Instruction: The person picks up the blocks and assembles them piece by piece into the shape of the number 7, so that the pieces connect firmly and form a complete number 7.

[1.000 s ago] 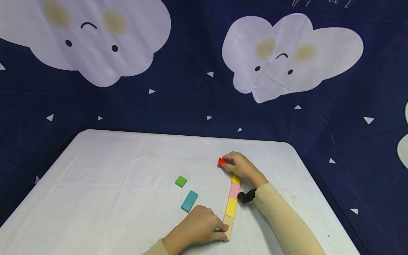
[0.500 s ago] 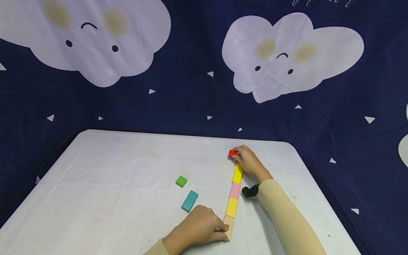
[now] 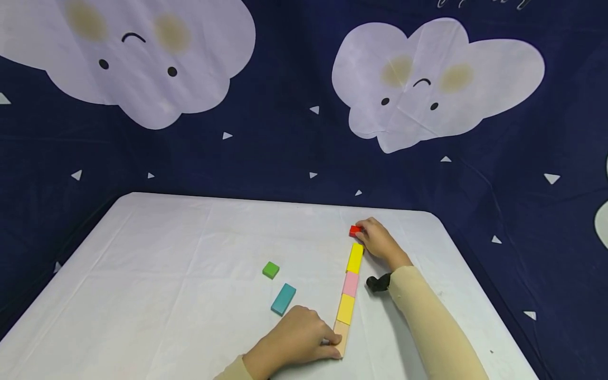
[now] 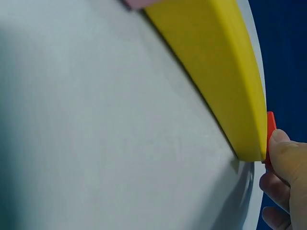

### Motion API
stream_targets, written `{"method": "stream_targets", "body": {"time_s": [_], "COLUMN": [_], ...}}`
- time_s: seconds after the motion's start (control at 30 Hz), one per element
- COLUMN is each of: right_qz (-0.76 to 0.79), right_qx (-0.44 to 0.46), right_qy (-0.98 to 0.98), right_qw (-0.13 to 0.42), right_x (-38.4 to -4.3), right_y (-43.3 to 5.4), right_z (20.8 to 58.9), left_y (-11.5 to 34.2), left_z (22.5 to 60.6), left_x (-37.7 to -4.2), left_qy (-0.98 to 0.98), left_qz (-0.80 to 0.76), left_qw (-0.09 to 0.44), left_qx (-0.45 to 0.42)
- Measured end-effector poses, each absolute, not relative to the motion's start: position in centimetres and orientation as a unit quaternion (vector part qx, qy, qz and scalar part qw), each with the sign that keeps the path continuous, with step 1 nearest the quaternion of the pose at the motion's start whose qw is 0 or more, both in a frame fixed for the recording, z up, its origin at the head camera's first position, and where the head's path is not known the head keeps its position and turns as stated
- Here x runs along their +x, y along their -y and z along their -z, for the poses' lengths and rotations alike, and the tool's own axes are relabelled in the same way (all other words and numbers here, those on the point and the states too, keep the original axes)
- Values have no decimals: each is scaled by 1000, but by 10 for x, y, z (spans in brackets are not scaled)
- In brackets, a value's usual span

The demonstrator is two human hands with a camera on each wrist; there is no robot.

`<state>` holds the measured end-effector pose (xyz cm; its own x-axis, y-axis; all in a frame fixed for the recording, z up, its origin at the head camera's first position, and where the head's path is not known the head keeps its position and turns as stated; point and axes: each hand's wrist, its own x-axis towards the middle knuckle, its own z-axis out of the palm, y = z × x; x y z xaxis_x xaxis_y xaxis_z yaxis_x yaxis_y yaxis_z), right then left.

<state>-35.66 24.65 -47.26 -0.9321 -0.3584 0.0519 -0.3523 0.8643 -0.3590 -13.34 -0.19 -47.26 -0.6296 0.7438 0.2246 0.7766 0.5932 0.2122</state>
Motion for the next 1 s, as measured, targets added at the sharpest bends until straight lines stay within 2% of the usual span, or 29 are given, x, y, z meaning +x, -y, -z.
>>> {"method": "stream_targets", "body": {"time_s": [0.23, 0.63, 1.0], "right_qz": [167, 195, 209], "right_qx": [-209, -262, -224], "right_qy": [-963, -945, -951], "right_qw": [22, 1, 42], "right_x": [-355, -354, -350], "right_y": [-251, -260, -263], "right_z": [471, 473, 471], "left_y": [2, 3, 3], "left_z": [472, 472, 474], "left_x": [-134, -134, -134], "left_qy": [891, 889, 888], "left_qz": [158, 157, 160], "left_qw": [31, 41, 46], "left_qx": [-425, -429, -429]}}
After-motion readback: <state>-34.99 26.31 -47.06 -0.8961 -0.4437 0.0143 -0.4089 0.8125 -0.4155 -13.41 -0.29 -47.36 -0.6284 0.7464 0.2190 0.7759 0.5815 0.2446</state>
